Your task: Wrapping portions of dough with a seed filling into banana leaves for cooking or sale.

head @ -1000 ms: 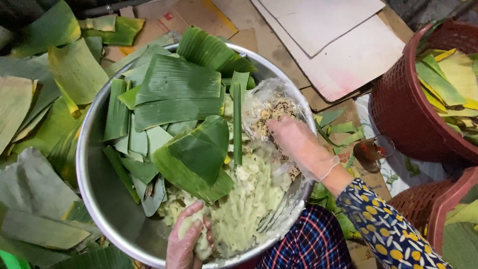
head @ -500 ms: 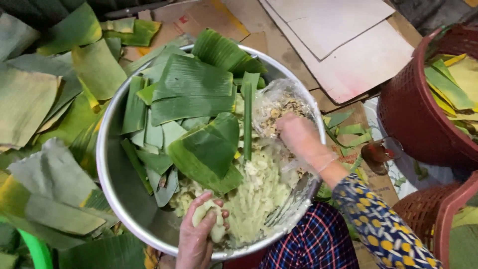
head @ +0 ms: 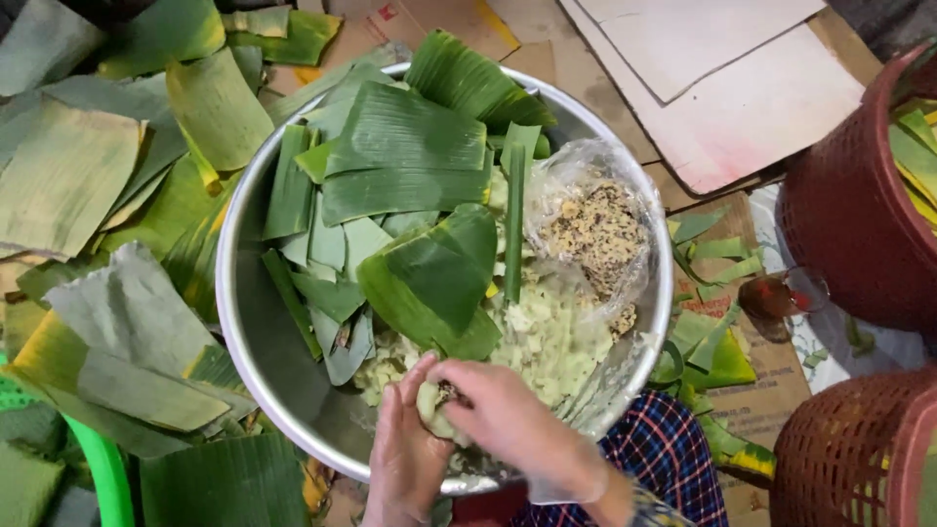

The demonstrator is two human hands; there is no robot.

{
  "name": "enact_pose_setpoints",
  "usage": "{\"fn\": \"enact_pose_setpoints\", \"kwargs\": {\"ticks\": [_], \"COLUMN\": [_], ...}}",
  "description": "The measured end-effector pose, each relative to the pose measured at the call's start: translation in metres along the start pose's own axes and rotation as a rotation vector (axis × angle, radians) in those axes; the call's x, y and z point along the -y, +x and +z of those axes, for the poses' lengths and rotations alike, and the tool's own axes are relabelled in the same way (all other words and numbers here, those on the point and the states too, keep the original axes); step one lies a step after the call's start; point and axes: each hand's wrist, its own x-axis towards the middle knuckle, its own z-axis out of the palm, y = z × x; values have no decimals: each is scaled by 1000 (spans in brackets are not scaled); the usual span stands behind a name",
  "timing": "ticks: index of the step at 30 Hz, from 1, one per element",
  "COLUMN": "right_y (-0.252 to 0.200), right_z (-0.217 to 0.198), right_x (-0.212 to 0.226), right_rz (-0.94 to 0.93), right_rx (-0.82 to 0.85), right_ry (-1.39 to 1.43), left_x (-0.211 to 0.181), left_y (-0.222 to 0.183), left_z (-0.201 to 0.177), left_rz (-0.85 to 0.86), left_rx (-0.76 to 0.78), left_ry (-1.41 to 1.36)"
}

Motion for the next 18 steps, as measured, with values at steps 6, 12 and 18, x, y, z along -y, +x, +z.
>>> {"fn": "enact_pose_setpoints", "kwargs": {"ticks": [6,12,18], "right_y": [-8,-21,-31], "right_z": [24,16,-6], "right_x": [-29,-24,13], "right_rz": [-50,176,883], "right_rx": [-128,-84,-26], "right_ry": [65,495,718], "left_x": [-7,10,31], "left_y": [-8,-5,-3], "left_z": [40,7,10], "left_rz": [-123,79,124], "left_rx": [-314,-155,184], "left_ry": [-119,24,-73]}}
